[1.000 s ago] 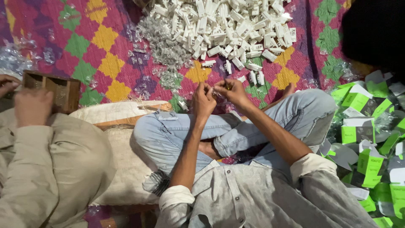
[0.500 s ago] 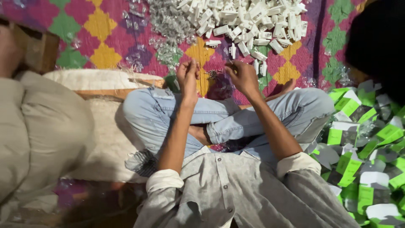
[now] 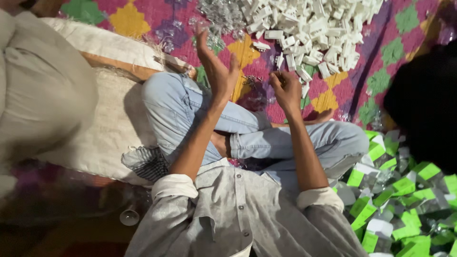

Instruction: The person sits on a patterned mat and assembles small white plastic electrical components by hand. They pick up a component, attach a metal piece, and place the finished unit aside, repeating the process continuously.

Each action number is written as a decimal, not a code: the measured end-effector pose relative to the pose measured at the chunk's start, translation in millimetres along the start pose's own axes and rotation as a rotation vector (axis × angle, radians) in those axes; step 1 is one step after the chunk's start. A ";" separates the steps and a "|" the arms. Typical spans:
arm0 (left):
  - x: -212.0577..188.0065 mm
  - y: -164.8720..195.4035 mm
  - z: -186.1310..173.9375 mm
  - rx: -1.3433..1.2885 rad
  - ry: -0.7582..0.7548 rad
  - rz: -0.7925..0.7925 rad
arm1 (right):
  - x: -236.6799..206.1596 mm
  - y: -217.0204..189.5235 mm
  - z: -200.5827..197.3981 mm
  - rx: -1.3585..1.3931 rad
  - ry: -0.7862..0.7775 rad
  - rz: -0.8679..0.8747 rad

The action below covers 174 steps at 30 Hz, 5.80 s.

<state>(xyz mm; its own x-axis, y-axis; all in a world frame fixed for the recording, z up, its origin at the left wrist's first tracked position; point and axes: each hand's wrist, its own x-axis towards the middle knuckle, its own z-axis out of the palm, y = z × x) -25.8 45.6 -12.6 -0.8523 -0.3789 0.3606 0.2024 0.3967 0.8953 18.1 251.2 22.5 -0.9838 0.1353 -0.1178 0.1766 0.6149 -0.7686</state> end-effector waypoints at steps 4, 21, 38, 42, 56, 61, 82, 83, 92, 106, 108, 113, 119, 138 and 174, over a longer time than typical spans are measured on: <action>55.8 -7.0 -0.1 0.241 -0.162 0.147 | 2.6 -0.2 -2.1 0.020 -0.022 -0.002; 174.4 -60.0 -10.7 0.713 -0.716 0.248 | 12.6 8.1 10.2 -0.073 -0.054 -0.034; 143.9 -16.4 5.6 0.304 -0.645 0.001 | 5.2 10.4 7.9 0.045 -0.015 -0.054; 65.7 16.9 16.5 0.154 -0.809 0.203 | -1.2 8.8 10.7 0.372 0.002 -0.044; -0.3 6.5 35.8 -0.160 -0.980 -0.081 | 0.2 32.4 8.9 0.297 -0.013 0.029; -0.7 -3.5 40.3 -0.398 -0.976 -0.481 | -2.3 30.9 10.9 0.690 -0.097 0.157; 5.5 -8.7 37.1 -0.331 -0.780 -0.345 | -9.1 9.5 5.3 0.384 -0.188 -0.082; 5.8 -7.3 36.4 -0.293 -0.783 -0.324 | -9.5 8.1 4.0 0.386 -0.184 -0.096; 8.8 5.4 31.5 -0.198 -0.824 -0.124 | -10.1 1.6 -1.4 0.337 -0.208 -0.072; -3.1 39.2 26.0 0.003 -0.567 0.298 | -15.6 -5.5 17.8 0.201 0.012 -0.041; -5.4 38.8 27.9 0.014 -0.550 0.361 | -15.2 -1.4 25.3 0.183 0.060 -0.043; -15.1 28.6 23.5 -0.192 -0.555 0.250 | 11.6 43.6 12.7 0.329 0.174 0.370; 7.9 -1.4 6.7 -0.617 -0.604 -0.512 | 18.0 73.5 -14.3 0.688 0.555 0.084; -10.3 -30.3 24.8 -0.541 -0.758 -0.530 | -3.4 25.3 0.8 0.553 0.020 0.080; -17.7 -8.1 31.6 -0.360 -0.848 -0.439 | -0.6 27.6 18.0 0.699 -0.086 0.232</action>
<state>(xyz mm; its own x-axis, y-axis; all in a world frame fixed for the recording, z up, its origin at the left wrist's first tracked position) -27.6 75.5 -34.5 -0.9186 0.3420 -0.1978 -0.1969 0.0378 0.9797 23.0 254.1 -10.0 -0.9276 0.1222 -0.3530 0.3476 -0.0639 -0.9355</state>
